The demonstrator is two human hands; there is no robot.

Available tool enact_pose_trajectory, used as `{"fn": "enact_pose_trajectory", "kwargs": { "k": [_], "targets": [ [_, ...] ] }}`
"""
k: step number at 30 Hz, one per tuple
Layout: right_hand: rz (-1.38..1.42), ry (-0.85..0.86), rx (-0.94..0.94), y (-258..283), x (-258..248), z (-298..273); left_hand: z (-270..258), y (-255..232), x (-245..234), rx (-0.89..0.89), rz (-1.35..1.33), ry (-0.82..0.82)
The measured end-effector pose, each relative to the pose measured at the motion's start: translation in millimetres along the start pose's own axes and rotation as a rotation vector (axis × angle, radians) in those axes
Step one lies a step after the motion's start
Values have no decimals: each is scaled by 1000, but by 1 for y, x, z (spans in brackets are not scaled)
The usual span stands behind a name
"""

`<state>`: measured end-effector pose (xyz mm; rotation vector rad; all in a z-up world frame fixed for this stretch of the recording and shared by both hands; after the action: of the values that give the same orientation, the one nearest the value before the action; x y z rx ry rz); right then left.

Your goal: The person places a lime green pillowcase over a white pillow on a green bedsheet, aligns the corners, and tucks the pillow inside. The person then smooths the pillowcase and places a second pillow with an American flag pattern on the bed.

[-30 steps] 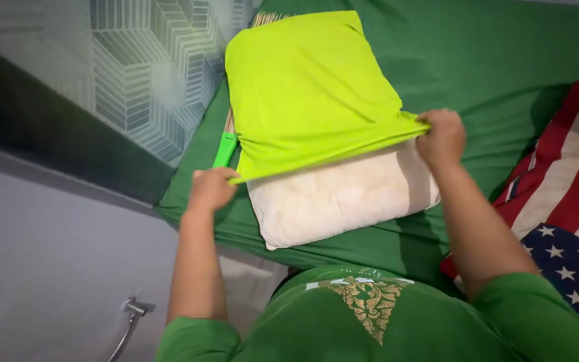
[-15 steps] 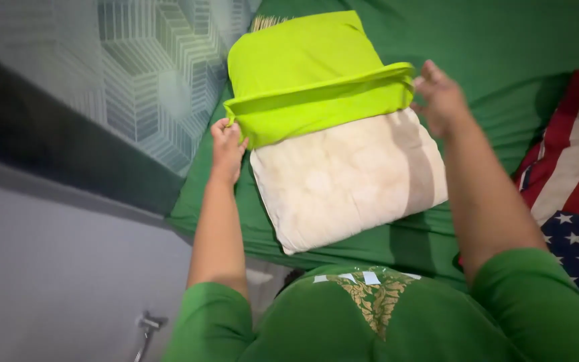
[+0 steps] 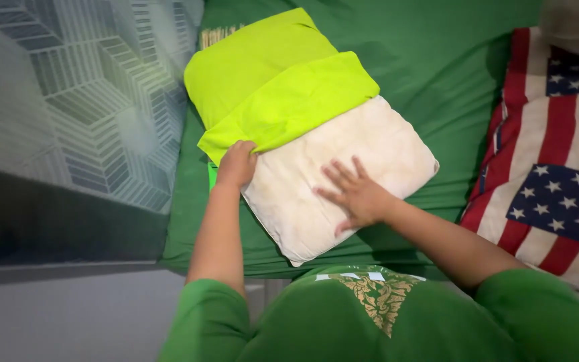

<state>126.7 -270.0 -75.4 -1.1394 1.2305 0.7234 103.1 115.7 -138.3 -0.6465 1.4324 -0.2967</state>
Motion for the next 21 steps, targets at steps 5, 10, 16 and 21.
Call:
{"fn": "enact_pose_trajectory", "kwargs": {
  "k": [5, 10, 16, 21],
  "targets": [
    [-134, 67, -234, 32, -9, 0, 18, 5, -14, -160, -479, -108],
    [-157, 258, -167, 23, -12, 28, -40, -80, -29, 2, -344, 221],
    [-101, 177, -179, 17, -6, 30, -96, -117, 4, 58, -359, 394],
    [-130, -88, -299, 27, -3, 15, -94, -58, -8, 80, -267, 85]
  ]
}}
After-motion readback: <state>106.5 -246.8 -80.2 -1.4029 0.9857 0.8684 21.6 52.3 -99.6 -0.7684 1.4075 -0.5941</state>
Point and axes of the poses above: each hand's wrist, its own z-axis towards the middle knuckle, its own x-axis out of the palm, y = z × x, the point moved 1 cm from there along z, towards the middle knuckle, and after that the axes turned 14 degrees about -z, right-handed, at the moved point
